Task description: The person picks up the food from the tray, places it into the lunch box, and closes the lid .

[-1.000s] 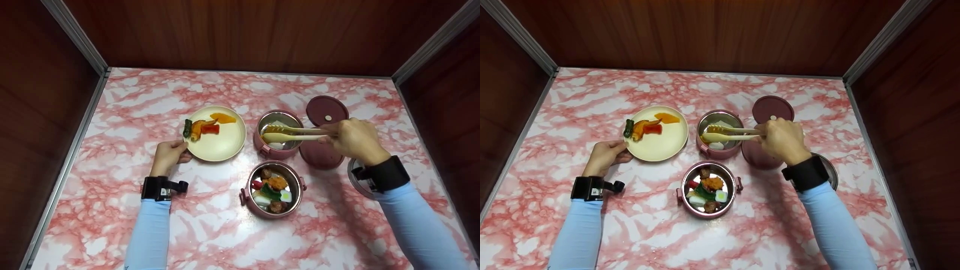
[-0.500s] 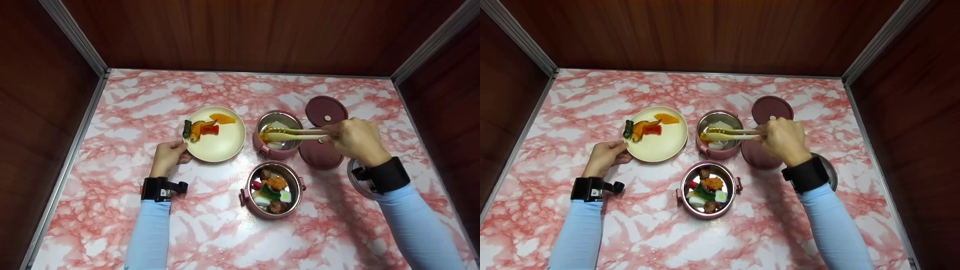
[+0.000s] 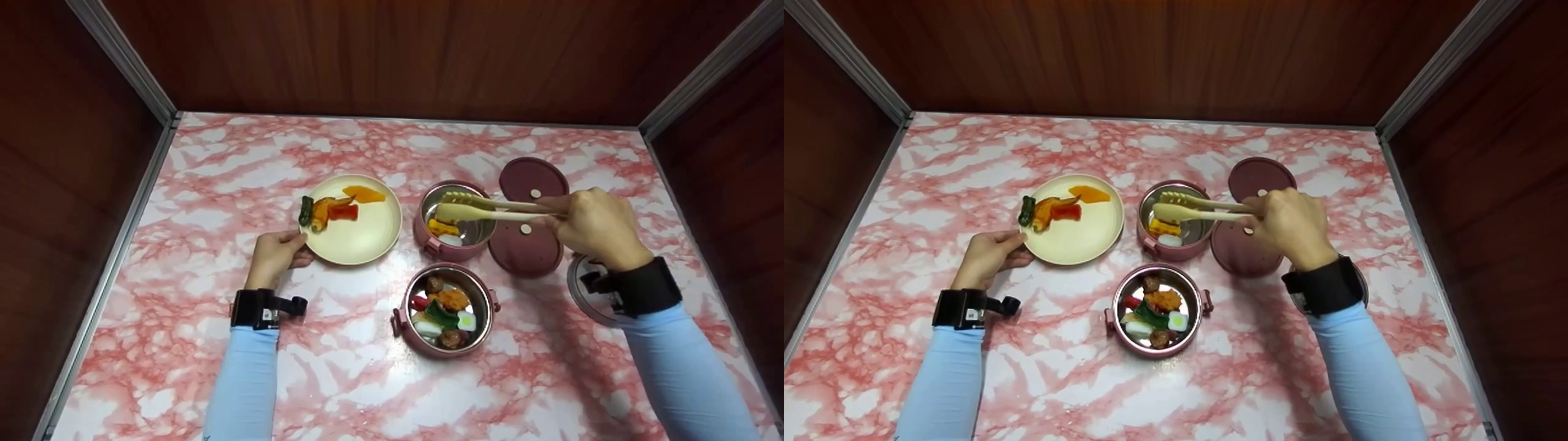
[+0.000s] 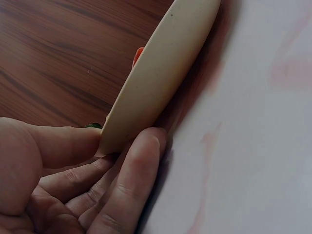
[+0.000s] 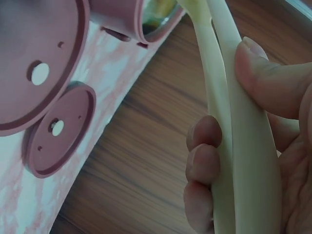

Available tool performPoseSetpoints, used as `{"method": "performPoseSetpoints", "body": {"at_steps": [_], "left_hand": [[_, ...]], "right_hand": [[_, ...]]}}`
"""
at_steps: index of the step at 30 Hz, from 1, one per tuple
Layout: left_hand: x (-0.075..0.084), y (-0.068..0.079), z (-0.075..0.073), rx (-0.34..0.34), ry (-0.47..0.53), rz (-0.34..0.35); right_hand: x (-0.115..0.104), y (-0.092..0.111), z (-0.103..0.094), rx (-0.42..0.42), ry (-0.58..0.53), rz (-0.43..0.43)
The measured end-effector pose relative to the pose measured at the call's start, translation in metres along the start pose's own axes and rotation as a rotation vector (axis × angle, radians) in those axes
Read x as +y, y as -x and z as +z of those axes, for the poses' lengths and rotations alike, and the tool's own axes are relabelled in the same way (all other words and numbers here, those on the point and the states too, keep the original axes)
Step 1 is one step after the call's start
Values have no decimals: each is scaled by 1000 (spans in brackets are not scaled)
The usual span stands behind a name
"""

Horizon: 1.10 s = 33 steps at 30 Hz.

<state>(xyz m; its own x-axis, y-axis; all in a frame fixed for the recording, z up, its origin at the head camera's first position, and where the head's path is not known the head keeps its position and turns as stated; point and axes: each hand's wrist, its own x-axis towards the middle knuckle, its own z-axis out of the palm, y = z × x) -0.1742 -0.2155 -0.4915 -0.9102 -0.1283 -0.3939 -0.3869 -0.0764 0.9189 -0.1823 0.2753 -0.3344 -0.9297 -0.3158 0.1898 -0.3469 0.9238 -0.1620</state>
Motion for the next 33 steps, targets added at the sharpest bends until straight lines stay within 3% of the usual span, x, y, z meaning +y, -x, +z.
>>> {"method": "performPoseSetpoints", "body": {"at_steps": [11, 16, 27, 33], "left_hand": [[0, 0, -1, 0, 4, 0], [0, 1, -2, 4, 2, 4], [3, 3, 1, -3, 12, -5], [3, 3, 1, -7, 19, -7]], "right_hand": [[-22, -14, 8, 181, -111, 24], [-42, -30, 24, 153, -106, -51], [-104, -71, 50, 18, 48, -214], [-129, -87, 66, 37, 139, -352]]}}
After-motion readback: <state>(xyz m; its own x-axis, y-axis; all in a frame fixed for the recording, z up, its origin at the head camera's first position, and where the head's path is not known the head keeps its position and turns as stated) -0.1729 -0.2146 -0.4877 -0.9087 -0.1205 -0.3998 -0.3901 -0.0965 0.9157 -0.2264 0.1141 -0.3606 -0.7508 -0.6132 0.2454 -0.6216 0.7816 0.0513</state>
